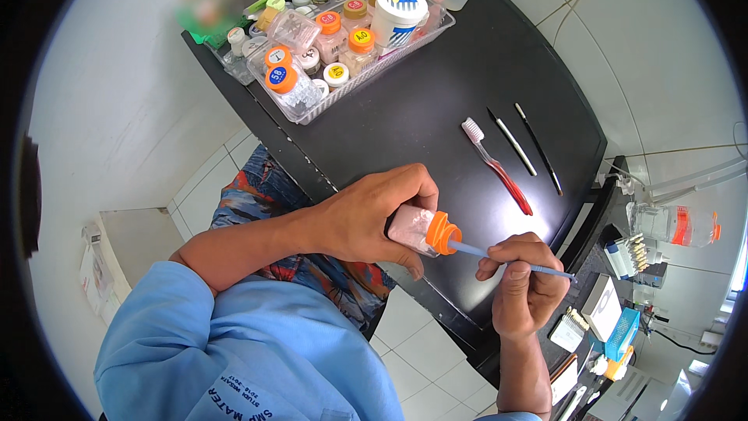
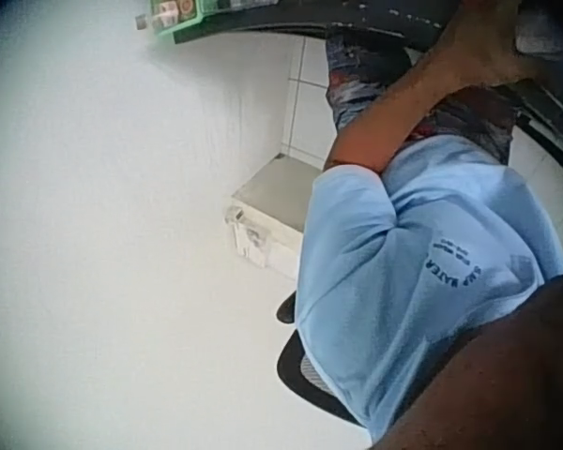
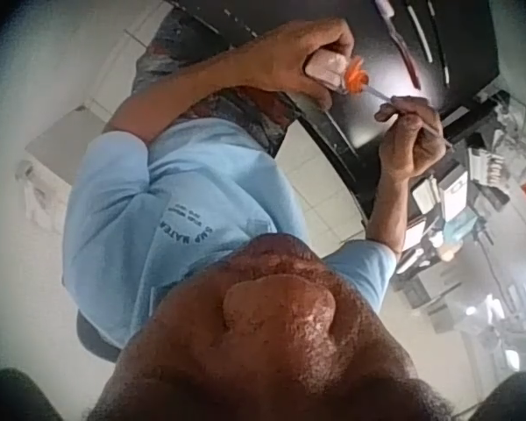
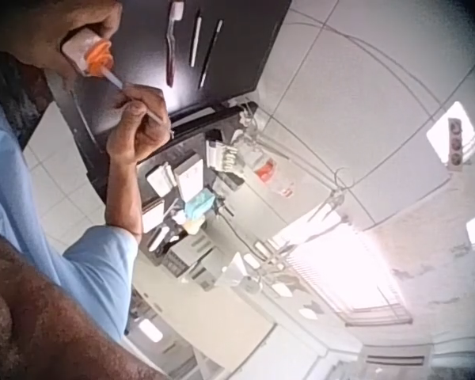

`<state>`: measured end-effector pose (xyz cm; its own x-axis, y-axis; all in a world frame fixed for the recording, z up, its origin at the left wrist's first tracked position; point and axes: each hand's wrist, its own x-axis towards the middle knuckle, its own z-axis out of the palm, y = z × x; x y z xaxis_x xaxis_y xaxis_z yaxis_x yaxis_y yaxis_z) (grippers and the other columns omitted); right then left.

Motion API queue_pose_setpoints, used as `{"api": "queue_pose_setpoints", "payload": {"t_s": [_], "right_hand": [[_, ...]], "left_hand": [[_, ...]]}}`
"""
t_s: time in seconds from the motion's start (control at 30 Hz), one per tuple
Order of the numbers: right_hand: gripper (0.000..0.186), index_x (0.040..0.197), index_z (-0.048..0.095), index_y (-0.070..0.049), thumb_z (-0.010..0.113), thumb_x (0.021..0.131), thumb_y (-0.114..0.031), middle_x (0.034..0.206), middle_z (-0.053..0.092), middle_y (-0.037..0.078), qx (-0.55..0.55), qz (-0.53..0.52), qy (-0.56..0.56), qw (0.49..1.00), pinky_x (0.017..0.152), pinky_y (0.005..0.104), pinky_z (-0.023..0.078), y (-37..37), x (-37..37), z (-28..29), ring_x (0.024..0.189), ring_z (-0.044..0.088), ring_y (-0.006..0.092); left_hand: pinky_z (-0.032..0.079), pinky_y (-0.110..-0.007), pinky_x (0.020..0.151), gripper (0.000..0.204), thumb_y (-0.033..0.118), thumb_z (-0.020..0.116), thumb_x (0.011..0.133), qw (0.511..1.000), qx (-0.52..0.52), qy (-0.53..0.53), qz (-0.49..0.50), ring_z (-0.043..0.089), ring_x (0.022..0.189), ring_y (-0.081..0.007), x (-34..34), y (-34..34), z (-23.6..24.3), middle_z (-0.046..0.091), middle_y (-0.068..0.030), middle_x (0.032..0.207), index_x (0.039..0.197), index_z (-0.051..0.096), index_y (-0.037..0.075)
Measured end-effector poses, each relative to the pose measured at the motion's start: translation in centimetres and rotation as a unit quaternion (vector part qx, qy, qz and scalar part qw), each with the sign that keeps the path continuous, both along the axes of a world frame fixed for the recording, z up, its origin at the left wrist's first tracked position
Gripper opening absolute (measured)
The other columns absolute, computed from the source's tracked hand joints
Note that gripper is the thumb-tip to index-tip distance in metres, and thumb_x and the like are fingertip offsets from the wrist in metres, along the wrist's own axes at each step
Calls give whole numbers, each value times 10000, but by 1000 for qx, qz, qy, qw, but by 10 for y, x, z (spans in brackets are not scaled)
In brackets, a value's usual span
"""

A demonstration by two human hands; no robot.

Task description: The recorder is applying dental porcelain or stain to a prosthetic crown using a fine brush and taking material from small containers.

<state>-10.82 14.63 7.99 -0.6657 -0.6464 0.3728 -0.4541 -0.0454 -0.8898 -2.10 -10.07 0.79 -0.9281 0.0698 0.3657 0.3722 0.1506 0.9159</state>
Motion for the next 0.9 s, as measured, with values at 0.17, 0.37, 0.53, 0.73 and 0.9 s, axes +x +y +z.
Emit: {"api": "queue_pose_setpoints", "payload": {"t_s": [0.17, 0.37, 0.53, 0.73, 0.9], "right_hand": [[329, 1058, 705, 86, 581, 1132, -209, 865, 708, 175, 16, -18, -32, 999, 613, 282, 573, -9, 6, 2, 664, 695, 181], [320, 1082, 702, 95, 566, 1136, -190, 890, 715, 193, 25, 10, -40, 999, 642, 293, 560, -1, 1, 2, 662, 688, 184], [311, 1108, 703, 96, 592, 1125, -194, 905, 718, 203, 30, 6, -63, 998, 641, 288, 562, -6, 4, 0, 688, 701, 192], [282, 1085, 721, 98, 629, 1106, -168, 929, 720, 204, -42, 27, -118, 992, 633, 293, 583, 0, -3, -3, 719, 717, 198], [291, 1067, 713, 96, 608, 1114, -171, 902, 687, 163, 38, 69, -84, 993, 612, 298, 562, -7, 1, 1, 675, 677, 178]], "left_hand": [[546, -379, 766, 730, 265, 1062, 654, 1000, 8, -12, 1, 650, 889, -231, 1, -1, 0, 615, -85, 1040, 1108, 527, 61], [549, -371, 779, 693, 267, 1053, 668, 1000, -12, -6, -17, 650, 907, -233, 1, 1, 1, 602, -74, 1044, 1100, 556, 49], [566, -355, 829, 628, 285, 1044, 680, 1000, -19, 18, -12, 671, 954, -228, -2, 1, -6, 599, -70, 1083, 1148, 699, 48], [564, -350, 828, 594, 280, 1040, 686, 1000, -17, 17, -9, 663, 953, -214, -1, 0, -2, 596, -67, 1077, 1147, 741, 56], [568, -350, 843, 586, 268, 1043, 680, 1000, -8, 26, -2, 669, 970, -224, -1, 0, -1, 601, -74, 1108, 1133, 739, 52]]}}
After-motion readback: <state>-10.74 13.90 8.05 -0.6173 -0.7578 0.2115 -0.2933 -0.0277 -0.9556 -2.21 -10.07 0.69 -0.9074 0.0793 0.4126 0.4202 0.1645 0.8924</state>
